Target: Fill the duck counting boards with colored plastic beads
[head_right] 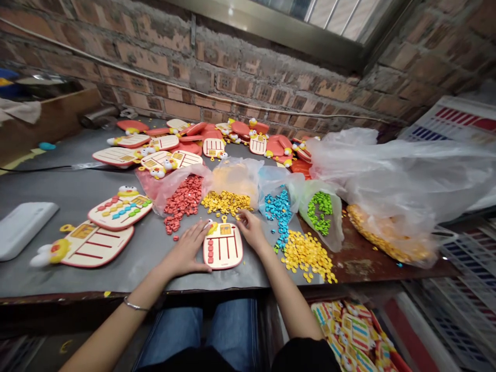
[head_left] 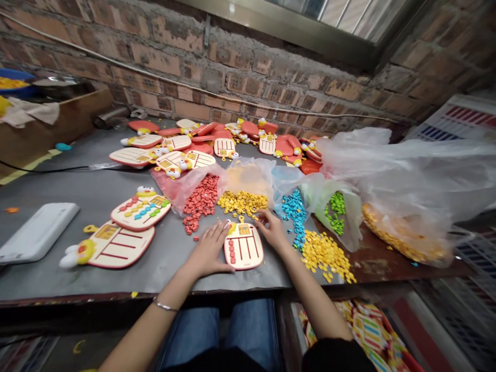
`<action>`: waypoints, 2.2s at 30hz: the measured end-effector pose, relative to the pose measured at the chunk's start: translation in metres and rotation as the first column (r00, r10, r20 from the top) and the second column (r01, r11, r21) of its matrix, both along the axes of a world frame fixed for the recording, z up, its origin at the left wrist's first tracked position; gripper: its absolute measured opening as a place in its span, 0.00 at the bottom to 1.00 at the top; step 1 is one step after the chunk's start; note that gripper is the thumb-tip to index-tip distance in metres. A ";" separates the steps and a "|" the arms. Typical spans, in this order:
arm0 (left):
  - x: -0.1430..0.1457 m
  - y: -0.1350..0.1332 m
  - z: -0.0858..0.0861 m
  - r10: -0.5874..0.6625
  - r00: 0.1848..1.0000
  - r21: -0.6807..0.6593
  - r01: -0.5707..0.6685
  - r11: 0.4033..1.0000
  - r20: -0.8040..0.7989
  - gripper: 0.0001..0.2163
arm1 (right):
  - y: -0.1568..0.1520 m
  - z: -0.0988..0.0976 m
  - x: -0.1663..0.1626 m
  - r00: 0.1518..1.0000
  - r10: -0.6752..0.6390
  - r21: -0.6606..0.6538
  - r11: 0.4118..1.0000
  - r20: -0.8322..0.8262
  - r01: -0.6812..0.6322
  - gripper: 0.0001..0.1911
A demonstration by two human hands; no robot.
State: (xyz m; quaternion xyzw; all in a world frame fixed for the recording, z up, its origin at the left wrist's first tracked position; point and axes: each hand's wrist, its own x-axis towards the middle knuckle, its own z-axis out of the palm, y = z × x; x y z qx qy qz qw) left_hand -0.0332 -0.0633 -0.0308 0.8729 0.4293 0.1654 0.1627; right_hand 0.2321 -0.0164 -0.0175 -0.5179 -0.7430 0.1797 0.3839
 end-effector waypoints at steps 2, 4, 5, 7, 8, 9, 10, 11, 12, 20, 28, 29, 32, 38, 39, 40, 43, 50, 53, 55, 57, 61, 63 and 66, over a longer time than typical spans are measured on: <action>0.000 0.000 0.000 -0.003 1.000 0.008 0.003 1.000 0.004 0.59 | -0.005 -0.003 -0.007 0.994 0.083 0.025 0.996 0.072 -0.085 0.08; 0.000 0.000 0.001 -0.004 1.000 0.020 0.004 1.000 0.003 0.58 | -0.007 -0.008 -0.012 0.979 0.138 0.082 0.985 0.147 -0.151 0.07; 0.000 0.000 0.001 -0.005 1.000 0.027 0.005 1.000 -0.001 0.58 | -0.007 -0.010 -0.014 0.975 0.146 0.113 0.980 0.167 -0.166 0.07; 0.001 0.000 0.003 -0.009 1.000 0.036 0.009 0.999 -0.015 0.57 | -0.009 -0.013 -0.016 0.977 0.133 0.160 0.974 0.169 -0.160 0.08; 0.001 0.001 0.004 -0.009 1.000 0.038 0.010 0.999 -0.022 0.57 | -0.011 -0.014 -0.016 0.979 0.123 0.170 0.974 0.160 -0.150 0.09; 0.001 0.001 0.004 -0.007 1.000 0.039 0.008 0.999 -0.030 0.57 | -0.013 -0.013 -0.016 0.982 0.115 0.170 0.975 0.153 -0.141 0.09; 0.001 0.001 0.005 -0.005 0.999 0.039 0.006 0.999 -0.036 0.57 | -0.017 -0.012 -0.015 0.983 0.111 0.160 0.978 0.149 -0.135 0.10; 0.001 0.001 0.005 -0.001 0.999 0.038 0.003 0.999 -0.042 0.58 | -0.021 -0.011 -0.014 0.983 0.109 0.142 0.981 0.147 -0.130 0.10; 0.001 0.001 0.006 0.003 0.999 0.036 -0.002 0.999 -0.046 0.58 | -0.025 -0.008 -0.013 0.984 0.106 0.116 0.986 0.145 -0.123 0.10; 0.002 -0.001 0.011 -0.018 0.998 -0.013 0.017 1.000 -0.064 0.59 | -0.037 -0.001 -0.024 0.979 0.171 -0.191 0.963 -0.110 -0.190 0.12; 0.000 0.000 0.009 -0.015 0.998 -0.008 0.015 1.000 -0.064 0.58 | -0.034 0.014 -0.031 0.861 0.438 -0.361 0.783 -0.259 -0.507 0.14; 0.000 0.000 0.009 -0.019 0.998 -0.006 0.018 1.000 -0.063 0.58 | -0.031 0.014 -0.026 0.882 0.383 -0.346 0.816 -0.275 -0.463 0.14; 0.000 0.000 0.010 -0.015 0.998 -0.002 0.015 1.000 -0.060 0.58 | -0.012 0.009 -0.012 0.981 0.005 -0.192 0.980 -0.196 -0.043 0.11; 0.001 -0.001 0.010 -0.001 0.999 -0.002 0.001 1.000 -0.040 0.57 | 0.018 -0.002 -0.009 0.994 -0.088 -0.072 0.993 0.064 0.092 0.05; 0.001 -0.001 0.010 -0.003 0.999 -0.005 0.003 1.000 -0.041 0.57 | 0.015 -0.001 -0.010 0.998 -0.058 -0.076 0.995 0.033 0.061 0.05; 0.001 -0.001 0.010 -0.004 0.999 -0.008 0.004 1.000 -0.042 0.58 | 0.010 0.000 -0.010 1.000 -0.026 -0.085 0.996 -0.008 0.025 0.05; 0.001 0.000 0.011 -0.015 0.999 -0.011 0.015 1.000 -0.041 0.58 | -0.008 0.003 -0.011 0.995 0.069 -0.109 0.991 -0.068 -0.076 0.04; 0.001 -0.001 0.009 -0.007 0.999 -0.007 0.007 1.000 -0.037 0.57 | -0.022 -0.005 -0.014 0.999 0.022 -0.016 1.000 0.039 -0.021 0.06; 0.001 -0.001 0.009 -0.007 0.999 -0.008 0.007 1.000 -0.052 0.58 | -0.028 -0.004 -0.012 0.998 0.060 0.001 0.998 0.023 -0.060 0.07; 0.001 -0.001 0.010 -0.007 0.998 -0.004 0.007 1.000 -0.058 0.59 | -0.035 0.000 -0.008 0.994 0.110 -0.004 0.994 0.023 -0.110 0.07; 0.001 -0.001 0.011 -0.015 0.998 -0.009 0.015 1.000 -0.058 0.58 | -0.041 0.005 -0.004 0.986 0.164 -0.042 0.986 0.030 -0.163 0.06; 0.000 -0.001 0.013 -0.039 0.997 -0.028 0.037 0.999 -0.060 0.58 | -0.040 0.007 -0.010 0.972 0.235 -0.142 0.962 -0.011 -0.234 0.06; 0.000 -0.001 0.012 -0.043 0.997 -0.027 0.042 0.999 -0.059 0.58 | -0.037 0.005 -0.021 0.965 0.255 -0.144 0.955 -0.058 -0.261 0.09; 0.000 -0.001 0.011 -0.041 0.997 -0.029 0.040 0.999 -0.058 0.57 | -0.034 0.004 -0.033 0.942 0.311 -0.166 0.929 -0.126 -0.329 0.13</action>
